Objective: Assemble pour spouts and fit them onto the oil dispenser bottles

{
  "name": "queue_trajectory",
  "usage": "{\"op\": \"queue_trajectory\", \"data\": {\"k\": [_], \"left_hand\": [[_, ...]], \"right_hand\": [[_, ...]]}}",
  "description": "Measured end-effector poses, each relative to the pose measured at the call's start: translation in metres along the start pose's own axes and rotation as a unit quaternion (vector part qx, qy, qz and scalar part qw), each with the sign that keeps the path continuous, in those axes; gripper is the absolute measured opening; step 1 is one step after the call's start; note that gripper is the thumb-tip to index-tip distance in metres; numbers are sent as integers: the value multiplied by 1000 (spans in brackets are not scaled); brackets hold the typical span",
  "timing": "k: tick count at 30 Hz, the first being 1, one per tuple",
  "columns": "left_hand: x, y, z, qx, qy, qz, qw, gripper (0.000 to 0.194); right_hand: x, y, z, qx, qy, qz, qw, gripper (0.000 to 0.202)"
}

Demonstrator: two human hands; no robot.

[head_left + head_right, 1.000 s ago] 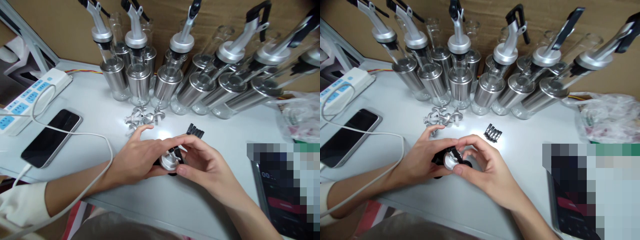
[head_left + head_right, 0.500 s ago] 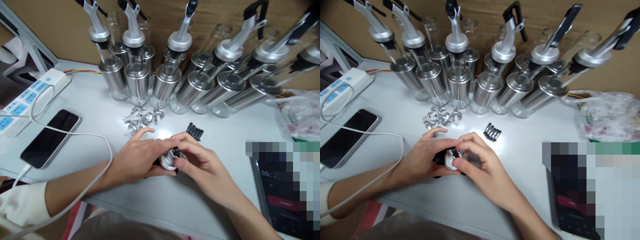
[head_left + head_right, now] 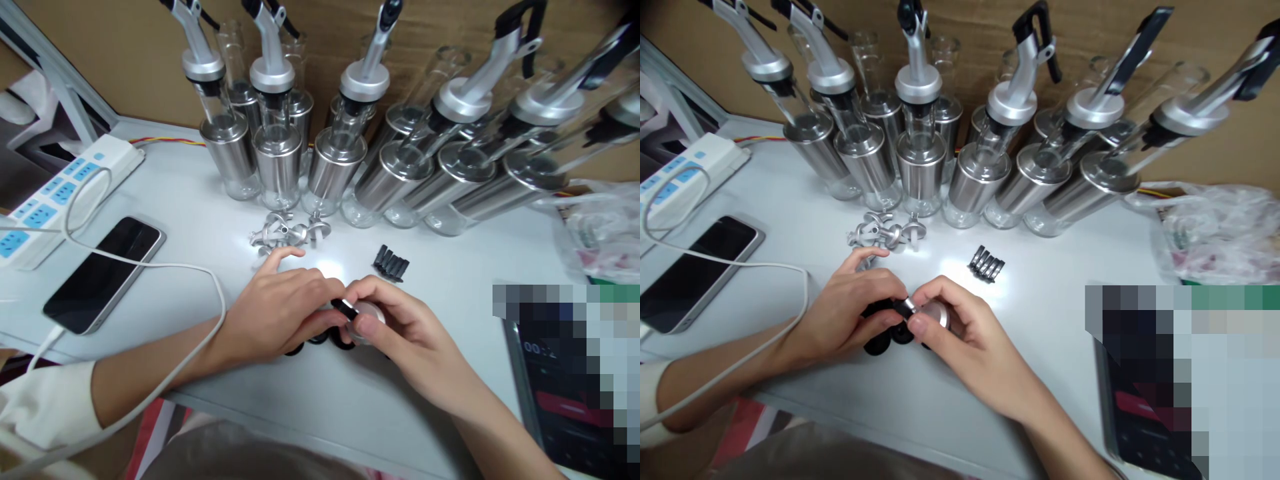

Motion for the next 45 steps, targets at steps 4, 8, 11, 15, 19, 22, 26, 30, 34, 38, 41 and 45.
{"op": "queue_trajectory", "data": {"k": [4,8,11,15,19,22,26,30,34,38,41,45], "left_hand": [[1,2,1,18,-7,8,1000,27],[1,5,1,35,-20,26,999,29],[1,5,-1,38,-20,29,999,29],[2,3,-2,37,-11,16,999,27],[1,3,-2,30,7,12,999,25],[0,3,-1,30,3,15,999,26],[0,2,0,40,-5,18,999,27],[1,3,0,49,-6,26,998,25],[0,4,0,51,-4,29,998,23],[-1,4,0,52,-12,32,998,21],[-2,4,1,50,-17,34,998,22],[-1,5,0,38,-6,35,999,22]], "right_hand": [[0,-1,-1,-35,15,-1,999,33],[0,-2,-1,-34,14,-2,999,38],[1,-1,-2,-18,18,3,1000,40],[1,-1,-4,-2,18,2,1000,41],[-1,1,-3,8,7,-2,1000,39],[-2,2,-4,12,4,-4,1000,39],[-3,2,-4,16,2,-1,1000,36],[-4,1,-3,12,-14,7,1000,30],[-5,4,-3,42,-23,19,999,28],[-5,7,-1,83,-34,37,995,31],[-5,8,-2,89,-27,41,995,29],[-6,8,-2,93,-29,37,995,28]]}}
Point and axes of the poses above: each hand's wrist, its own x-axis towards the middle knuckle, its own z-axis out of the palm, y = z × x, the point moved 5 cm from there along x, towards the middle knuckle, and after that the axes turned 8 degrees about x, right-handed, at the moved point
